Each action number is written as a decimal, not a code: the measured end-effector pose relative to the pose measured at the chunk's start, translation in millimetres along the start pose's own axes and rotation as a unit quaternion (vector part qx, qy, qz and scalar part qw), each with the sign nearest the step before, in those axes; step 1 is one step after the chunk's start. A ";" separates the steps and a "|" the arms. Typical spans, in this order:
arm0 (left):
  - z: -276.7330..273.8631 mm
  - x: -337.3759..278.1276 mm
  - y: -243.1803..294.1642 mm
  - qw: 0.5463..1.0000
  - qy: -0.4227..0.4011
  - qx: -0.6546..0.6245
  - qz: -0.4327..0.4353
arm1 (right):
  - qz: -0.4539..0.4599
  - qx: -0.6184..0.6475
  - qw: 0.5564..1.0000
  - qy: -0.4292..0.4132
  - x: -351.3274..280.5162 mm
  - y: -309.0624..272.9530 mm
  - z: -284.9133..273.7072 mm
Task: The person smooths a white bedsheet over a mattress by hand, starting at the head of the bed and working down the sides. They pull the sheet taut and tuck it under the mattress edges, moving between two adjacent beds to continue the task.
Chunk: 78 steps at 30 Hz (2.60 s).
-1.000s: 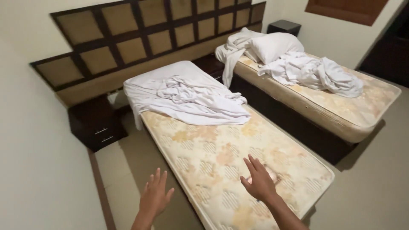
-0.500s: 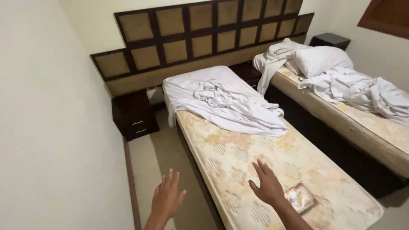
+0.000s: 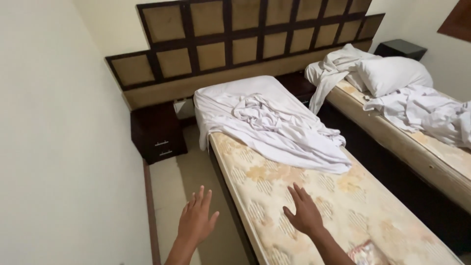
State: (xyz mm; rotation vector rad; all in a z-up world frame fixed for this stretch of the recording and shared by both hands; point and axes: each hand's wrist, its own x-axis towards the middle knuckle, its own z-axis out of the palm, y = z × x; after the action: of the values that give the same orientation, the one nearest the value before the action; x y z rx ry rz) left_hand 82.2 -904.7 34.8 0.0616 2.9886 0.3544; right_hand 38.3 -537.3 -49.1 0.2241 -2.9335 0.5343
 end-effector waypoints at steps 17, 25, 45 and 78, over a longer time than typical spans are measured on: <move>-35.0 213.9 -66.2 0.999 -0.032 -0.016 -0.005 | -0.001 0.006 0.999 -0.034 222.5 -33.6 54.5; -58.1 322.4 -107.1 0.997 -0.065 -0.020 0.022 | 0.024 0.001 0.999 -0.030 308.0 -39.0 96.7; -52.0 559.4 -181.7 0.987 -0.146 -0.026 0.056 | 0.088 -0.022 0.994 -0.056 475.8 -33.2 201.0; 246.6 823.4 -165.5 0.967 -0.145 -0.096 0.186 | 0.102 -0.039 0.943 -0.313 672.5 48.0 418.6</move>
State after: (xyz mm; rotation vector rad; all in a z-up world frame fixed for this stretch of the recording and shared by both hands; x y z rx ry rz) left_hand -704.3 -962.8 -345.0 0.6048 2.6276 0.6144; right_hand -678.1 -723.7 -335.1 0.0887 -3.6203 0.4302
